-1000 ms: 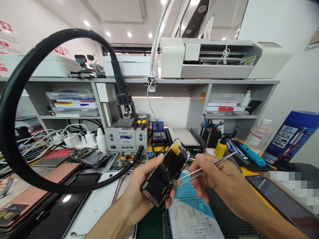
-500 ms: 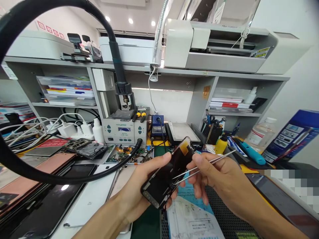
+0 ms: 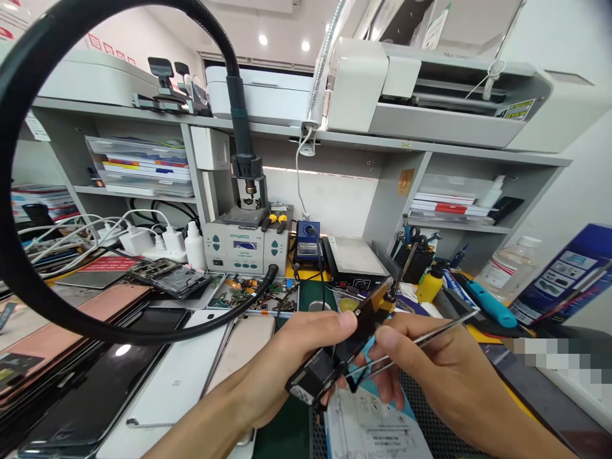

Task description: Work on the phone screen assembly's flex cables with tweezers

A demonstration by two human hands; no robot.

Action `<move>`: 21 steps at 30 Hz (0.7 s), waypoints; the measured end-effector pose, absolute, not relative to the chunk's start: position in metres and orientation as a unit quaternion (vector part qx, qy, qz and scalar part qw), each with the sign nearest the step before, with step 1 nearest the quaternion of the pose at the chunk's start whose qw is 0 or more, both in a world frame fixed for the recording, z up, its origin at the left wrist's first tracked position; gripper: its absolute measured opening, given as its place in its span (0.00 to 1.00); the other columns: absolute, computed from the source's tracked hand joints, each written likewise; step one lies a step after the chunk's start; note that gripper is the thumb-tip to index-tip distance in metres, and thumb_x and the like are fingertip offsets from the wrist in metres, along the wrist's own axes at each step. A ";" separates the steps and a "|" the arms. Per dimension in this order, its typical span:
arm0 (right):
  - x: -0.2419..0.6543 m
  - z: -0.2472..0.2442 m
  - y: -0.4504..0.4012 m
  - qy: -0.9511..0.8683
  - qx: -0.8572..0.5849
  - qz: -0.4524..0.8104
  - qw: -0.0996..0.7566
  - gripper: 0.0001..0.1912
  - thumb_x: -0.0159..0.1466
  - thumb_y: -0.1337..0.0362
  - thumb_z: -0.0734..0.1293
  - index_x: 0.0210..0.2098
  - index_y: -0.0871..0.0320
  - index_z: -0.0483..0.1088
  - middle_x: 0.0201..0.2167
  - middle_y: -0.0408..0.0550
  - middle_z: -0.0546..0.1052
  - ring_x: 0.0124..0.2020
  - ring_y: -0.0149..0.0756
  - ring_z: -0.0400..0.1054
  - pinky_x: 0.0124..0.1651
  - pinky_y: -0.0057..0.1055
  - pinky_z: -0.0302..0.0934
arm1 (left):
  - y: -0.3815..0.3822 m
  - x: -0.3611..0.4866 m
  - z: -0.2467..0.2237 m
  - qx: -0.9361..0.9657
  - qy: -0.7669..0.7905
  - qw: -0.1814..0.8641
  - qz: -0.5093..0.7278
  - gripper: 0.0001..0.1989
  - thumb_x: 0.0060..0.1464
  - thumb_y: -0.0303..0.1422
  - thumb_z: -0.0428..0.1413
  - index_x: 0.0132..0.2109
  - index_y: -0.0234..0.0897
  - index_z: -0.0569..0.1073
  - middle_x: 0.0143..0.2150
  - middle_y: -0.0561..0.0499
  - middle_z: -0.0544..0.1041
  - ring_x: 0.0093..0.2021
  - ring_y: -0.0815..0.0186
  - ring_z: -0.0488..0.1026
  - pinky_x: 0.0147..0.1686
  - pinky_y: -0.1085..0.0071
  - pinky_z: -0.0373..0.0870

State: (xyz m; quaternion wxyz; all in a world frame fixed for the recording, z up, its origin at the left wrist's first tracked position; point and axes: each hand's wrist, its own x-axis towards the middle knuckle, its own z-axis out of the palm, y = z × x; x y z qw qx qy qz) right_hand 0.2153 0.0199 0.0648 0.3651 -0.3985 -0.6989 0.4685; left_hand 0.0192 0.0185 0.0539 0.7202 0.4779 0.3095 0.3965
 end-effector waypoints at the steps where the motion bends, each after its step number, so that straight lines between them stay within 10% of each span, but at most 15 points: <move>1: 0.215 0.065 0.019 -0.701 -0.399 0.465 0.366 0.19 0.67 0.49 0.67 0.27 0.55 0.75 0.17 0.44 0.76 0.18 0.32 0.69 0.22 0.27 0.66 | 0.019 0.019 0.054 0.481 0.309 0.718 0.398 0.19 0.57 0.46 0.55 0.31 0.34 0.76 0.28 0.48 0.72 0.23 0.68 0.66 0.20 0.74 0.58; 21: 0.223 0.065 0.029 -0.640 -0.368 0.476 0.478 0.24 0.68 0.46 0.65 0.25 0.56 0.78 0.21 0.47 0.75 0.21 0.36 0.70 0.24 0.31 0.65 | 0.023 0.014 0.051 0.367 0.303 0.808 0.349 0.26 0.58 0.52 0.52 0.38 0.33 0.80 0.28 0.44 0.76 0.22 0.66 0.69 0.20 0.73 0.65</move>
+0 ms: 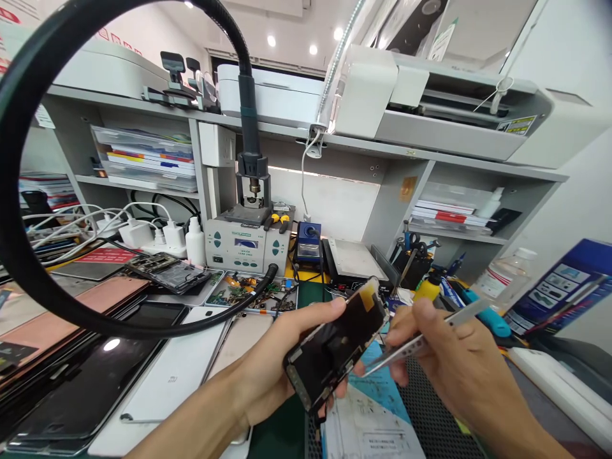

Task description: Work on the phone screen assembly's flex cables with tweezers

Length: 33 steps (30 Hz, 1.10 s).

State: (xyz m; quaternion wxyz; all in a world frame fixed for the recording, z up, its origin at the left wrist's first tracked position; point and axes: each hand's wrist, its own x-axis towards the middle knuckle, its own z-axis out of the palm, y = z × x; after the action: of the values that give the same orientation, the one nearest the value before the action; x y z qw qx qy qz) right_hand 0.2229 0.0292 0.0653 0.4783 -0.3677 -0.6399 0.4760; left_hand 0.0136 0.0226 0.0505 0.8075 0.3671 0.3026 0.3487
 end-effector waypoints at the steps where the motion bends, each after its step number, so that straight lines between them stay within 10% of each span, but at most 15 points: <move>1: 0.225 0.069 0.030 -0.640 -0.360 0.472 0.487 0.26 0.68 0.46 0.63 0.23 0.57 0.76 0.23 0.48 0.75 0.23 0.36 0.71 0.27 0.31 0.66 | 0.024 0.013 0.049 0.356 0.291 0.819 0.345 0.26 0.57 0.52 0.52 0.39 0.32 0.81 0.31 0.43 0.77 0.23 0.66 0.70 0.20 0.73 0.66; 4: 0.230 0.076 0.027 -0.685 -0.348 0.461 0.444 0.29 0.71 0.46 0.58 0.23 0.56 0.72 0.20 0.42 0.68 0.22 0.32 0.68 0.28 0.29 0.64 | 0.027 0.011 0.046 0.332 0.271 0.841 0.330 0.30 0.56 0.55 0.52 0.38 0.29 0.80 0.37 0.40 0.77 0.25 0.66 0.71 0.20 0.73 0.66; 7: 0.231 0.072 0.017 -0.778 -0.405 0.361 0.318 0.17 0.72 0.49 0.59 0.44 0.49 0.75 0.18 0.37 0.63 0.18 0.30 0.63 0.22 0.25 0.59 | 0.028 0.012 0.045 0.320 0.280 0.842 0.333 0.30 0.56 0.55 0.53 0.39 0.29 0.80 0.33 0.41 0.77 0.24 0.65 0.71 0.19 0.73 0.67; 11: 0.224 0.061 0.008 -0.893 -0.371 0.118 0.225 0.26 0.66 0.64 0.68 0.61 0.39 0.64 0.38 0.43 0.78 0.37 0.39 0.74 0.41 0.34 0.68 | 0.027 0.015 0.045 0.326 0.307 0.825 0.344 0.26 0.56 0.53 0.55 0.37 0.31 0.80 0.27 0.44 0.77 0.21 0.66 0.71 0.17 0.74 0.68; 20: 0.215 0.060 0.009 -0.928 -0.311 0.013 0.206 0.10 0.61 0.73 0.67 0.38 0.52 0.73 0.32 0.42 0.79 0.32 0.34 0.74 0.34 0.28 0.65 | 0.022 0.022 0.046 0.373 0.391 0.772 0.335 0.23 0.52 0.53 0.58 0.29 0.35 0.78 0.19 0.48 0.72 0.16 0.68 0.64 0.14 0.75 0.63; 33: 0.219 0.049 0.016 -0.941 -0.218 -0.132 0.221 0.10 0.65 0.72 0.63 0.39 0.58 0.76 0.25 0.48 0.79 0.24 0.37 0.74 0.27 0.33 0.68 | 0.020 0.023 0.061 0.468 0.372 0.715 0.361 0.17 0.57 0.45 0.56 0.30 0.36 0.76 0.22 0.54 0.68 0.20 0.70 0.62 0.14 0.77 0.57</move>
State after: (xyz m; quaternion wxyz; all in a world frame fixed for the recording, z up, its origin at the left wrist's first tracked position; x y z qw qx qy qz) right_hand 0.2186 0.0158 0.0487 0.2214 -0.2182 -0.9413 -0.1315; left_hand 0.0234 0.0199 0.0612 0.7150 0.4684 0.3724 0.3615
